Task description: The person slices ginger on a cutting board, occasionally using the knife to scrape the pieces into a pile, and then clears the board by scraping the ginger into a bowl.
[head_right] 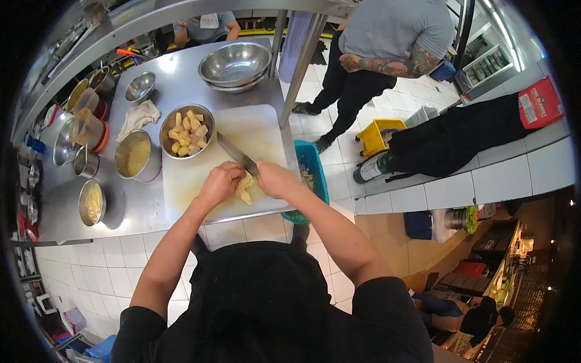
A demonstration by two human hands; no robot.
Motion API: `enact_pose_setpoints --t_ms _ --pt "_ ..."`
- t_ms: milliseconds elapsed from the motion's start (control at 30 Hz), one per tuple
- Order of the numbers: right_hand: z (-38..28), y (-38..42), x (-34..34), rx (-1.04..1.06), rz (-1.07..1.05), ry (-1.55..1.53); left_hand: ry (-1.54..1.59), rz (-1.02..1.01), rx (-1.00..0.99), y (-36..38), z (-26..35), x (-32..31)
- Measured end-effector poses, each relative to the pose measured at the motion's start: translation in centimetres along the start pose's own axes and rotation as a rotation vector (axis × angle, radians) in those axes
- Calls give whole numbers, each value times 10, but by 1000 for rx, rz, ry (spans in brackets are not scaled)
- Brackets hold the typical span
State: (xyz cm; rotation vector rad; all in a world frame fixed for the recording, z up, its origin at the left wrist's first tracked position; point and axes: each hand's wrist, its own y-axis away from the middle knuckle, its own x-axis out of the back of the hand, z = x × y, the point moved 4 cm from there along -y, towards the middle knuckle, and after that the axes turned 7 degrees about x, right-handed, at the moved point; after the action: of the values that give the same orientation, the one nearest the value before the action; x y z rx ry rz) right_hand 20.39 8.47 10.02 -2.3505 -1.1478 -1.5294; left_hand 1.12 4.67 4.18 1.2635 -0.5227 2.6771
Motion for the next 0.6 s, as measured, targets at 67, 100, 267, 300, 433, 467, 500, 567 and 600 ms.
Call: enact_pose_setpoints --t_ms 67,100,267,300,433,467,500,567,600 --pt "-7 2 13 -36 -32 34 14 0 12 -1 -1 5" --pt "-10 5 16 -81 -79 58 22 23 20 0 2 8" --pt "-39 23 34 -120 -124 109 -16 -30 13 1 6 8" --pt "-42 24 35 -127 -135 131 -46 -36 -6 0 6 7" --pt "-45 27 33 -113 -145 151 -90 -57 -20 -1 4 5" --pt "-45 27 31 -112 -137 152 -88 -56 -15 -1 4 5" --pt "-45 28 29 -111 -128 151 -81 -50 -21 -1 3 5" --pt "-46 27 21 -105 -128 146 -72 -43 -21 -2 0 4" --pt "-46 26 17 -99 -125 138 -67 -50 -18 -2 -2 4"
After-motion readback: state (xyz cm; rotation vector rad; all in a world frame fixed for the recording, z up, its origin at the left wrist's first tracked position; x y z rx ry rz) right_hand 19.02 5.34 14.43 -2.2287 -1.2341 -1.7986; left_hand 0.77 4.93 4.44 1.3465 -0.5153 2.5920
